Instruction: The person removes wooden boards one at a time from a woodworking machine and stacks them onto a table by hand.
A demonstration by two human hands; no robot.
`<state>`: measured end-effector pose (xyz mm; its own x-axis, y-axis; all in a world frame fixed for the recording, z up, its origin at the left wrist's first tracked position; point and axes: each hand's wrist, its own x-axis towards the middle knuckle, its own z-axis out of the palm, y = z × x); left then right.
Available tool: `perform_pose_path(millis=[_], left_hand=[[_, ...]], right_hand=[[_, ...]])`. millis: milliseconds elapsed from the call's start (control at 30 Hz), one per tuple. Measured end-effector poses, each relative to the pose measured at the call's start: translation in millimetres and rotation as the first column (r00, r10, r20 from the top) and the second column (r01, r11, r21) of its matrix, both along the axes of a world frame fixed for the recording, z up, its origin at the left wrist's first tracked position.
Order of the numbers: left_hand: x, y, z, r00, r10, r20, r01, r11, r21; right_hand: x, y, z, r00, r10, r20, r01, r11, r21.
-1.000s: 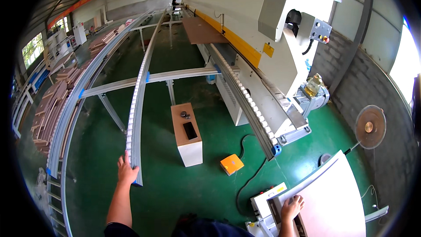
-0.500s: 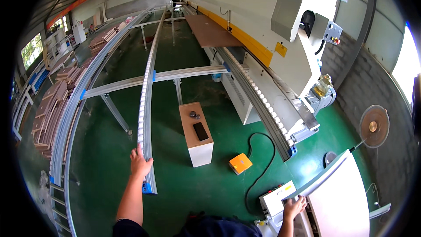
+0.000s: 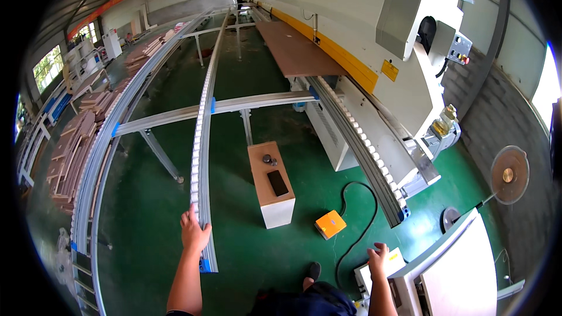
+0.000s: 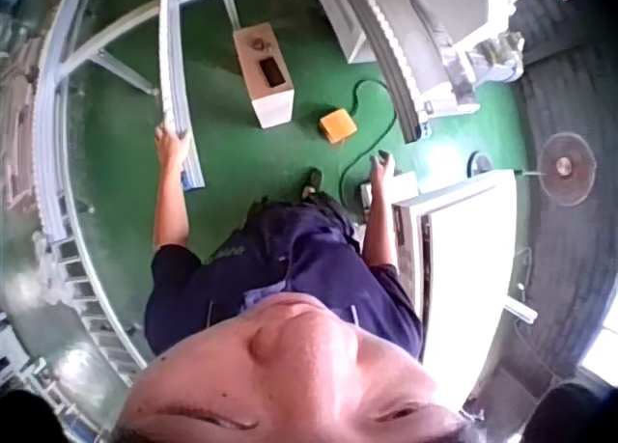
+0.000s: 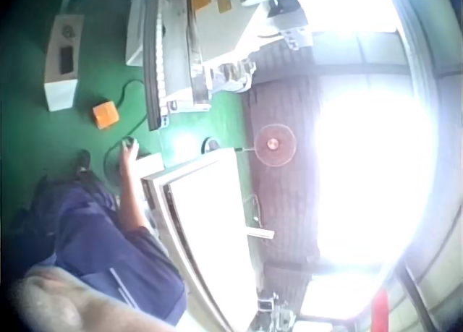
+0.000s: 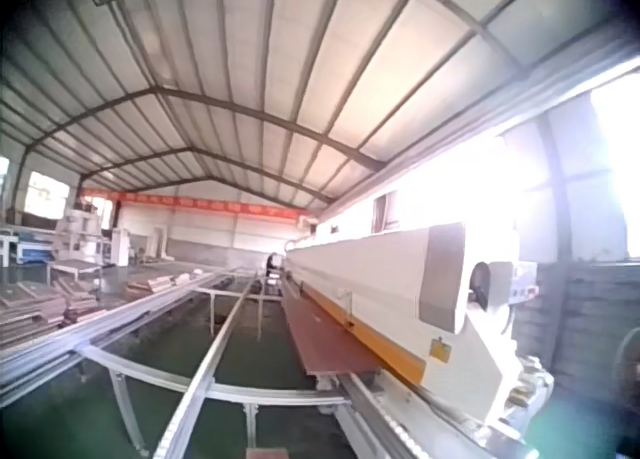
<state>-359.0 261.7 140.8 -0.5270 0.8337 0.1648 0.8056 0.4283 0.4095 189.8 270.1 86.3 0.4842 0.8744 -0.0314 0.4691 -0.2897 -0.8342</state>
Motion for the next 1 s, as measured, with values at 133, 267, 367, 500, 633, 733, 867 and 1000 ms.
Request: perform_pose_path(millis=[133, 267, 367, 500, 633, 733, 867, 1000], left_hand=[[10.3, -2.2, 8.0, 0.999, 0.027, -0.035, -0.028, 1.0, -0.013], [17.3, -13.1, 5.8, 0.993, 0.022, -0.113, -0.021, 1.0, 0.012], [28.0, -23.5, 4.6, 0.988, 0.116, -0.098, -0.114, 0.993, 0.027], [56.0, -25.7, -0.9, 0.943, 0.283, -0.178, -0.287, 0.958, 0.001], [111.0, -3.1, 4.8, 0.879, 0.306, -0.366, -0.283, 0.952, 0.118], [139.1, 26.3, -3.1, 0.995, -0.014, -0.102, 0.024, 0.995, 0.101], [182.0, 86.9, -9.1, 0.861, -0.177, 0.477, 0.177, 0.983, 0.044], [194.5, 150.2, -22.4, 0.65, -0.255, 0.716, 0.249, 0.961, 0.117]], right_hand=[[-6.9, 46.3, -32.9, 0.974, 0.046, -0.221, -0.053, 0.998, -0.025], [-16.6, 90.8, -46.6, 0.917, 0.183, -0.354, -0.195, 0.981, -0.001], [-18.2, 115.1, -14.5, 0.851, 0.232, -0.472, -0.262, 0.965, 0.001], [2.9, 141.4, 22.0, 0.767, 0.186, -0.614, -0.232, 0.973, 0.004], [27.2, 149.8, 33.4, 0.726, 0.168, -0.667, -0.212, 0.977, 0.014], [36.3, 151.6, 27.9, 0.694, 0.179, -0.697, -0.248, 0.969, 0.002], [42.0, 140.5, 9.2, 0.659, 0.161, -0.735, -0.265, 0.964, -0.027], [44.8, 128.5, 1.8, 0.666, 0.099, -0.739, -0.259, 0.96, -0.105]])
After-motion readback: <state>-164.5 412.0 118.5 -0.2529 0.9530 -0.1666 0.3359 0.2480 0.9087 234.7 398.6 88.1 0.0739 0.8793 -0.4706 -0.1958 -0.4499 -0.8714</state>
